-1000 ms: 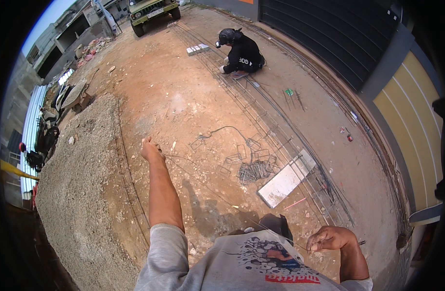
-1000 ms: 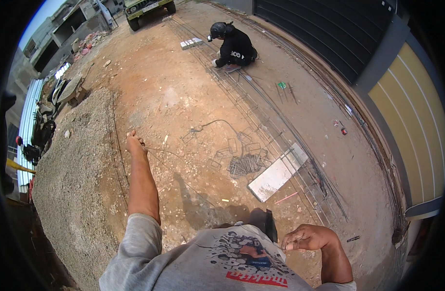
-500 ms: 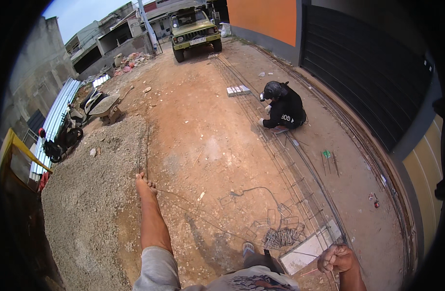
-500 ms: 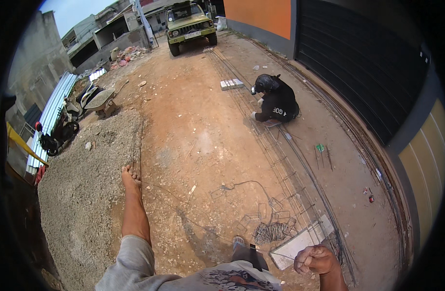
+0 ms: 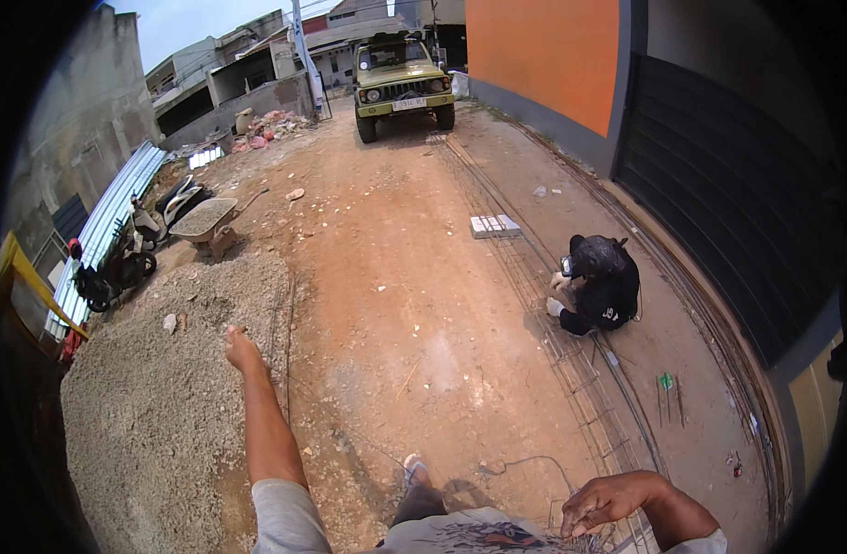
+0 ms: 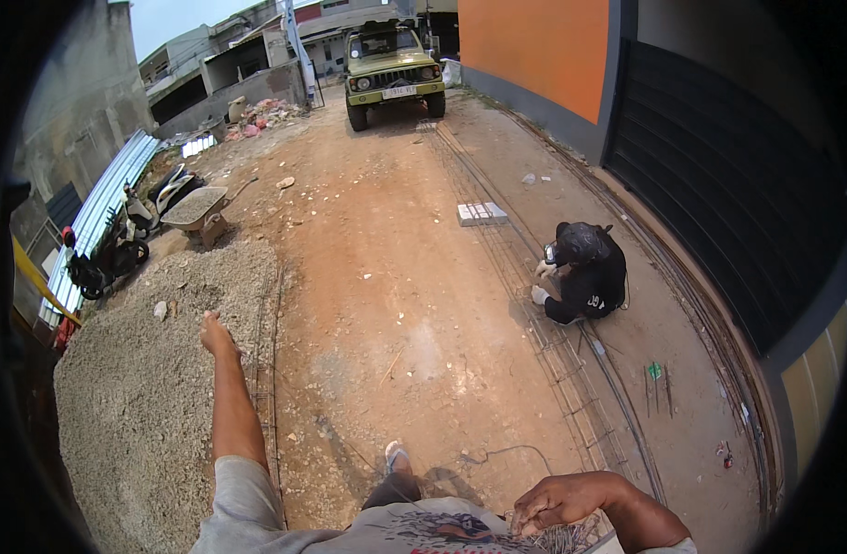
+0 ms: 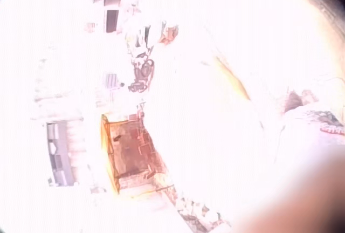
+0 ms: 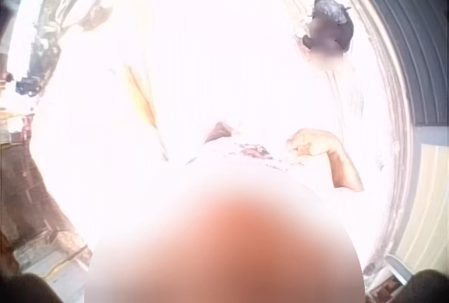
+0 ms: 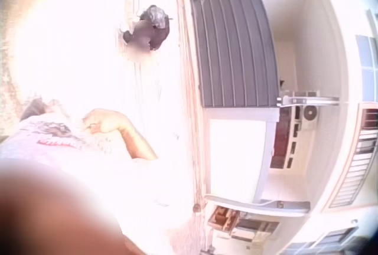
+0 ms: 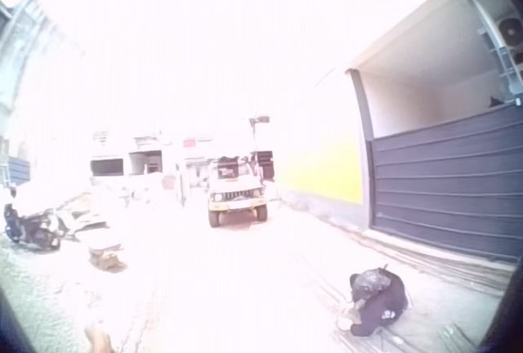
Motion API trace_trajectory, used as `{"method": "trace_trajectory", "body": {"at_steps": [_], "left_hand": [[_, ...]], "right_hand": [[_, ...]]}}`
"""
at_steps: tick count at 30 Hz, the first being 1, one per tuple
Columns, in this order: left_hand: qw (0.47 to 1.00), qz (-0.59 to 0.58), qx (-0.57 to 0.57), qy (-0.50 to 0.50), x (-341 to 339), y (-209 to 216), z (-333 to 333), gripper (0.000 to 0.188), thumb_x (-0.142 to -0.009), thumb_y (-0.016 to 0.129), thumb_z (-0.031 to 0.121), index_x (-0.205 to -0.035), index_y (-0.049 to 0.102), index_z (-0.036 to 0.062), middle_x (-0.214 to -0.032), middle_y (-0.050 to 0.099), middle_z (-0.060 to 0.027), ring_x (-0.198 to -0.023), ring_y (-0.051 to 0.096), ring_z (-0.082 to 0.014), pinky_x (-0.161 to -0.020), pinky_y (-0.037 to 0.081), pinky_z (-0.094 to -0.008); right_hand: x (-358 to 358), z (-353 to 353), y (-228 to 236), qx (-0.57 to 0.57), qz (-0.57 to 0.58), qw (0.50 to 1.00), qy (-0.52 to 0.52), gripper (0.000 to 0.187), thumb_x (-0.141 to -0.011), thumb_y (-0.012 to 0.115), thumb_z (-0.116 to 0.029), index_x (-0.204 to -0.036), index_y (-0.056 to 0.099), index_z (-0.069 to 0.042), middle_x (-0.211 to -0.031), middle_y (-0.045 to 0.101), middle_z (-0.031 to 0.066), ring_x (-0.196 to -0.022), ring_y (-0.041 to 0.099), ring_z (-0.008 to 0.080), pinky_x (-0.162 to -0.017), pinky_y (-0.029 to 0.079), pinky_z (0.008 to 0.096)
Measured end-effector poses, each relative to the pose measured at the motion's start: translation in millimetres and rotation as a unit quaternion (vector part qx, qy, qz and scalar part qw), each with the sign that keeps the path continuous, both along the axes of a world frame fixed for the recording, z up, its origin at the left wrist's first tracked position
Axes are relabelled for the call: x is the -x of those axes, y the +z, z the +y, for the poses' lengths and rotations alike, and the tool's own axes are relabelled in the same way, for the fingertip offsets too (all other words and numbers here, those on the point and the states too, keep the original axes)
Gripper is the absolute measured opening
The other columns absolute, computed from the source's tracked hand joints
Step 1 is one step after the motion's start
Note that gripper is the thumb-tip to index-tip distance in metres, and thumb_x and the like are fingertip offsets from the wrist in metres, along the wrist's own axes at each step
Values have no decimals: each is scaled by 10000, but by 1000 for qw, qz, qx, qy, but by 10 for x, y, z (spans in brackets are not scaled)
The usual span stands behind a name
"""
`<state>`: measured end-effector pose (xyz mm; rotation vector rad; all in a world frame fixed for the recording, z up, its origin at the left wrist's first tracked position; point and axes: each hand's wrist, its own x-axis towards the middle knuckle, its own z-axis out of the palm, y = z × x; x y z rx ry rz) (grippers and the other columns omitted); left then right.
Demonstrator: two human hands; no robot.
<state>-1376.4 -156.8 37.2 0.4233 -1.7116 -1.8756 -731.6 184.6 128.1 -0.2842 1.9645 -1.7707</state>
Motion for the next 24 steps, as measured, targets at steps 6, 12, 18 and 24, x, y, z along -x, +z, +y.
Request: {"method": "trace_trajectory", "body": {"at_steps": [6, 12, 18, 24], "left_hand": [[971, -66, -211, -86, 2269, 379, 568, 338, -986, 559, 383, -917, 678, 74, -566, 365, 43, -426, 305, -100, -412, 226, -290], [956, -51, -231, -173, 4291, 728, 1698, 351, -1020, 506, 406, -1068, 618, 76, -560, 322, 51, -418, 269, -89, -396, 218, -262], [954, -26, -239, -176, 6434, 725, 2373, 341, -1020, 515, 434, -1067, 585, 104, -542, 288, 50, -401, 245, -100, -403, 192, -286], [953, 64, -240, -171, 8547, 1264, 3012, 369, -1012, 520, 470, -1055, 571, 107, -530, 279, 53, -385, 239, -92, -386, 190, -286]], "right_hand": [[2477, 778, 59, -144, 89, 815, -554, 223, -925, 569, -130, -1008, 671, 50, -884, 709, 188, -816, 664, 270, -752, 513, 373], [4390, 1542, -410, -128, -125, 976, -123, 234, -936, 602, -164, -1018, 681, 40, -868, 712, 148, -807, 665, 272, -788, 514, 383], [6838, 3158, -418, 297, 74, 812, -497, 196, -933, 634, -174, -927, 674, 18, -758, 675, 171, -556, 594, 245, -636, 498, 367], [9815, 4053, -465, -232, -125, 959, 104, 209, -924, 561, -203, -1020, 678, -58, -940, 711, 94, -835, 636, 249, -773, 493, 366]]}}
